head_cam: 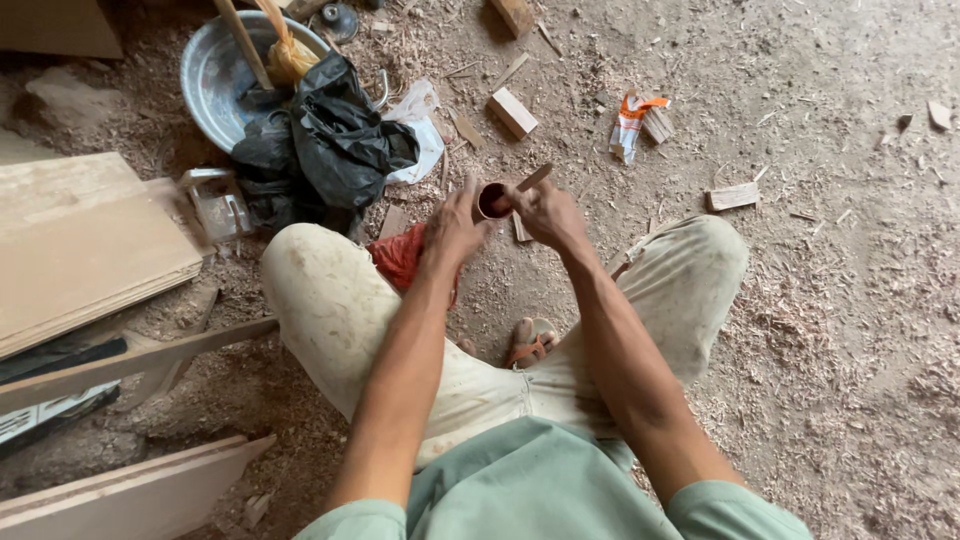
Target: The person sits on the floor and mixes a reddish-brown substance in a small container using a wooden stick. They add a white powder from a plastic bag and a liquid from a small bottle, stirring the mixture thoroughly.
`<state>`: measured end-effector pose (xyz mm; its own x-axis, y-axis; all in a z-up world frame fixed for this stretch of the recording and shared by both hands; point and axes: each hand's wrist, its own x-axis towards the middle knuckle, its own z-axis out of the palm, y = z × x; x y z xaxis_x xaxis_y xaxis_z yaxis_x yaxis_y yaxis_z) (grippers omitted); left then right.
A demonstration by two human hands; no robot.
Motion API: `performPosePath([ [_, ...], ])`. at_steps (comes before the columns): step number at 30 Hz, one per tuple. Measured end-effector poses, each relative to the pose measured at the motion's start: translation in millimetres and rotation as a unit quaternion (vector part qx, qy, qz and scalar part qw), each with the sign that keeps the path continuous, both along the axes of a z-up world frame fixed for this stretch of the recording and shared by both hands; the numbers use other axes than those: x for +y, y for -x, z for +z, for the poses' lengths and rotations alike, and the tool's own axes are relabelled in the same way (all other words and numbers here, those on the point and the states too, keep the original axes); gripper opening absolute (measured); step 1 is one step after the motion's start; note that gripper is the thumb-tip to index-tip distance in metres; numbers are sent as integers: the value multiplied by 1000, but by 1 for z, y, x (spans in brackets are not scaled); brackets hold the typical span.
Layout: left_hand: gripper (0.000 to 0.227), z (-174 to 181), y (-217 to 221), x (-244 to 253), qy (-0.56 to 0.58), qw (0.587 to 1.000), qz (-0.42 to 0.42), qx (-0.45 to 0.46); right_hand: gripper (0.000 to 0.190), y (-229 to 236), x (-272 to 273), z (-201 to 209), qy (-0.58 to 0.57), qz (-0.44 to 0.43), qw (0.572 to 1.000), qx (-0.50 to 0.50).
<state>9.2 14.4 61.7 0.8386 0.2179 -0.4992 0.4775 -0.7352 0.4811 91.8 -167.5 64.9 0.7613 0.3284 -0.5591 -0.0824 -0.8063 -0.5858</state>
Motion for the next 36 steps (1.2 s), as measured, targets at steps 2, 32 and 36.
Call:
performPosePath([
  [2, 75, 27, 2, 20, 28, 999, 3, 33, 45, 1, -8, 14, 161, 111, 979, 59],
  [32, 24, 23, 91, 92, 262, 864, 287, -319, 27, 53, 117, 5, -401, -53, 870, 282],
  [36, 43, 26, 82, 84, 299, 867, 300, -261, 28, 53, 121, 3, -454, -100, 835, 295],
])
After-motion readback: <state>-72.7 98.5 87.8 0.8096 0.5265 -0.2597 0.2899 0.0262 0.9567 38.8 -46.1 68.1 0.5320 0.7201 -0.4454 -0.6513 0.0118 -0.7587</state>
